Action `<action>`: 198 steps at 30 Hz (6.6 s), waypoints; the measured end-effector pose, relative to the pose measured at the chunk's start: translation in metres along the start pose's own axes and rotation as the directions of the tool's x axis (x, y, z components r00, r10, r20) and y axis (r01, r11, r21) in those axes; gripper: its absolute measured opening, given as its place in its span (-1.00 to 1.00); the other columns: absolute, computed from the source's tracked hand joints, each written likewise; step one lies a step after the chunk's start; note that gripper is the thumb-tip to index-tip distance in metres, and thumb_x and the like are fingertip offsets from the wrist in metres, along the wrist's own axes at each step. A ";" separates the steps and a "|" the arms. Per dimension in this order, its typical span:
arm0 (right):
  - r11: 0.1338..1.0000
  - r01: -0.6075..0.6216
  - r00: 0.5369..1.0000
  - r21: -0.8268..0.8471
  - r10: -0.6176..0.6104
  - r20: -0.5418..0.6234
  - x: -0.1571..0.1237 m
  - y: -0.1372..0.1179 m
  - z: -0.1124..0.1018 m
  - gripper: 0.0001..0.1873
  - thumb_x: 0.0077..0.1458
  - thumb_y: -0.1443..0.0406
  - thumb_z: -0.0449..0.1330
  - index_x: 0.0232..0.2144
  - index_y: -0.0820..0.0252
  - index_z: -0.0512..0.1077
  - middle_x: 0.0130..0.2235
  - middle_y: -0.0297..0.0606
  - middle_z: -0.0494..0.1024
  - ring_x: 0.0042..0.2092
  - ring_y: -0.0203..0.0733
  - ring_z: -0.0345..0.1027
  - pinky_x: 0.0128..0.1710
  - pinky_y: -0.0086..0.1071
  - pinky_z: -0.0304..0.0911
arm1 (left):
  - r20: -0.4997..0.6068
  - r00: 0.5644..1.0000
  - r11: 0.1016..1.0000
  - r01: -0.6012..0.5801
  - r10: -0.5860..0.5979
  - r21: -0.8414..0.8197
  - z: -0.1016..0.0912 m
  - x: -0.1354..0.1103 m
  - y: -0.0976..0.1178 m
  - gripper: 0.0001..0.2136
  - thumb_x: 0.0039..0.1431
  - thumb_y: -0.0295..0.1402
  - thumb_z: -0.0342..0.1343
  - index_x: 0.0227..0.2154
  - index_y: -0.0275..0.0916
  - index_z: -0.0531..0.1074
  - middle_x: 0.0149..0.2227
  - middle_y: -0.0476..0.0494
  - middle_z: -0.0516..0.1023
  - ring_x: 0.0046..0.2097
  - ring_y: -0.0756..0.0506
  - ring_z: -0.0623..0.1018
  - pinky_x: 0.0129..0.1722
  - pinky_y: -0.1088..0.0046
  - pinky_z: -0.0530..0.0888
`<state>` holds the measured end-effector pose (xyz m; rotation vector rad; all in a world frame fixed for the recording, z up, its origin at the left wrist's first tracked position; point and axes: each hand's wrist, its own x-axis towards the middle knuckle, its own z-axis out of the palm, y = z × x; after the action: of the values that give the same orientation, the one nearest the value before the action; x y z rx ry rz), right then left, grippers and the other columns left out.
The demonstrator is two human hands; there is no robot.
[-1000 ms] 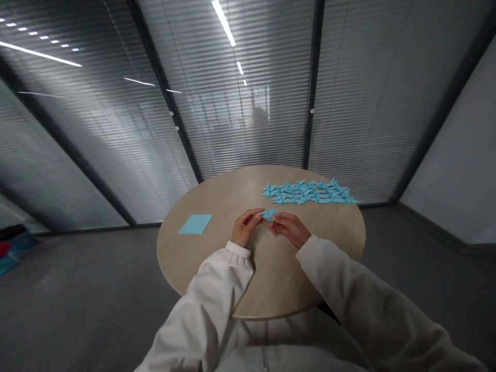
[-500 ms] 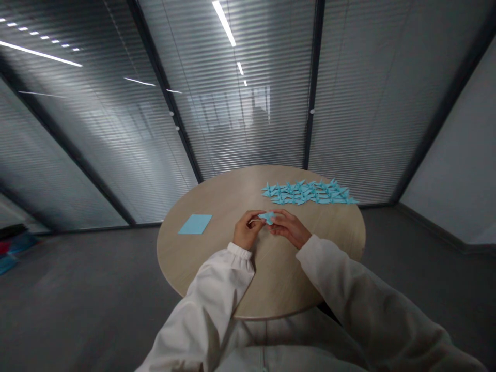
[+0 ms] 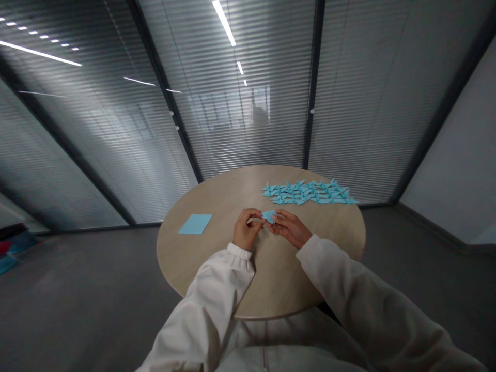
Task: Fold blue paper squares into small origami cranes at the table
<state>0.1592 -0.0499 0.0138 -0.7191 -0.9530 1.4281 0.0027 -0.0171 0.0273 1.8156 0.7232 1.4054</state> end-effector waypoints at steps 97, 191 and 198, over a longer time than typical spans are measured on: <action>0.720 0.365 0.921 -0.590 -0.372 0.116 0.000 0.005 0.001 -0.76 0.03 0.11 0.10 -0.40 0.16 0.36 -0.43 -0.36 0.39 -0.34 -0.28 0.29 -0.28 -0.42 0.20 | 0.041 0.997 0.997 0.061 -0.063 0.042 0.000 0.000 -0.007 -0.78 0.00 -0.23 0.14 -0.34 -0.25 0.50 -0.34 -0.13 0.52 -0.30 -0.05 0.48 -0.31 0.48 0.41; 0.805 0.276 0.933 -0.525 -0.356 -0.054 0.007 0.007 -0.008 -0.76 -0.15 0.20 0.25 -0.38 0.20 0.52 -0.32 -0.22 0.54 -0.29 -0.17 0.38 -0.22 -0.31 0.26 | 0.283 0.892 0.865 0.427 -0.354 -0.264 0.003 0.001 -0.017 -0.60 -0.10 -0.04 0.15 -0.39 -0.34 0.40 -0.44 -0.13 0.54 -0.36 -0.10 0.53 -0.39 0.41 0.46; 0.816 0.276 0.937 -0.508 -0.345 -0.046 0.003 0.003 -0.003 -0.77 -0.15 0.21 0.24 -0.39 0.21 0.51 -0.36 -0.24 0.53 -0.29 -0.19 0.37 -0.22 -0.33 0.25 | 0.328 0.877 0.855 0.442 -0.350 -0.271 0.003 0.001 -0.018 -0.58 -0.05 -0.01 0.10 -0.35 -0.33 0.38 -0.39 -0.16 0.54 -0.37 -0.07 0.53 -0.50 0.50 0.40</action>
<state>0.1603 -0.0459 0.0104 -0.9717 -1.2830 0.8315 0.0057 -0.0066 0.0123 1.4408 0.6263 0.9181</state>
